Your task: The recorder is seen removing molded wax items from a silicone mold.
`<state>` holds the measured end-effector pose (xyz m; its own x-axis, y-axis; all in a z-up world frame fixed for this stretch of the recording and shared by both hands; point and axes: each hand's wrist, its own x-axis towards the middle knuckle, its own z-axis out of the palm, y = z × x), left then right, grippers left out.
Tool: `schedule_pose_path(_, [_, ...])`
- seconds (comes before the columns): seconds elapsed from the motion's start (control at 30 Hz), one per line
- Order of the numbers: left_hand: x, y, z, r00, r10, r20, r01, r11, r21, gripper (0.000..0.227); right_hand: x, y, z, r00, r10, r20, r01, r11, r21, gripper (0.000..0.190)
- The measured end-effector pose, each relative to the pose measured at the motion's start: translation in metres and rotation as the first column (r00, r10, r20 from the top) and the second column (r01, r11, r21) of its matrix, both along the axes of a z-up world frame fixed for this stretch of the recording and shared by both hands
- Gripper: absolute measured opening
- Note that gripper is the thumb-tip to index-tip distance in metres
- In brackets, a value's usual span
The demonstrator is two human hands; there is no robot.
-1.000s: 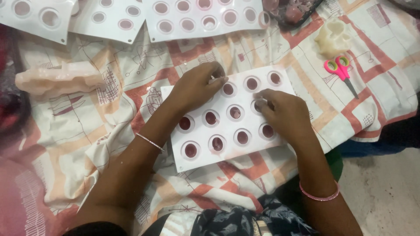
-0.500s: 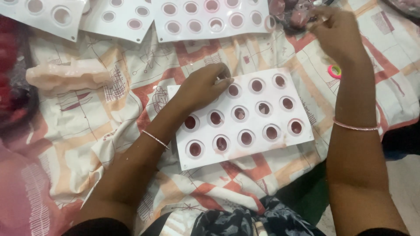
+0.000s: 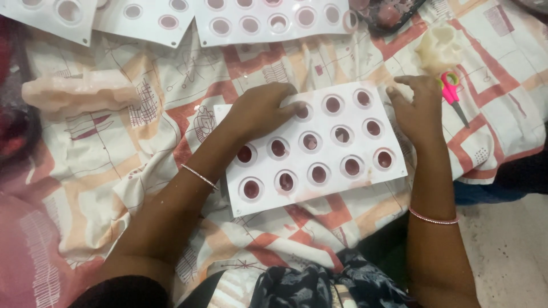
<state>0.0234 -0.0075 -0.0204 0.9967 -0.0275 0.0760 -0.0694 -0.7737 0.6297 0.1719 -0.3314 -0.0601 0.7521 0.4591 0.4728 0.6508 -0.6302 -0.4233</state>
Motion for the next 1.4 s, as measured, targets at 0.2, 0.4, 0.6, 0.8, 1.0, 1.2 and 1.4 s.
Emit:
schedule_pose_path(0.2, [-0.010, -0.003, 0.027, 0.977, -0.097, 0.192, 0.127, 0.980, -0.150, 0.030, -0.022, 0.029, 0.032, 0.722, -0.063, -0.689, 0.034, 0.998, -0.055, 0.037])
schedule_pose_path(0.4, [-0.015, -0.018, 0.049, 0.974, -0.108, 0.198, 0.147, 0.970, -0.195, 0.046, -0.062, 0.040, 0.080, 0.696, 0.250, -0.673, 0.000, 0.937, 0.348, 0.029])
schedule_pose_path(0.6, [0.002, -0.057, 0.046, 0.855, -0.257, 0.450, 0.336, 0.936, -0.103, 0.057, -0.092, 0.056, 0.074, 0.865, 0.276, -0.419, -0.119, 0.924, 0.365, 0.033])
schedule_pose_path(0.8, [0.008, -0.074, 0.050, 0.830, -0.263, 0.493, 0.302, 0.953, 0.000, 0.041, -0.099, 0.047, 0.101, 0.845, 0.321, -0.427, -0.204, 0.933, 0.298, 0.061])
schedule_pose_path(1.0, [0.001, -0.086, 0.075, 0.892, -0.230, 0.389, 0.291, 0.951, -0.105, 0.034, -0.100, 0.048, 0.108, 0.727, 0.206, -0.655, -0.097, 0.975, 0.199, 0.035])
schedule_pose_path(1.2, [0.000, -0.088, 0.063, 0.914, -0.204, 0.351, 0.332, 0.874, -0.355, 0.041, -0.107, 0.043, 0.089, 0.763, 0.215, -0.609, -0.029, 0.953, 0.300, 0.036])
schedule_pose_path(1.4, [0.008, -0.075, 0.070, 0.924, -0.245, 0.293, 0.331, 0.897, -0.293, 0.044, -0.112, 0.038, 0.091, 0.944, 0.181, -0.275, -0.149, 0.980, 0.135, 0.031])
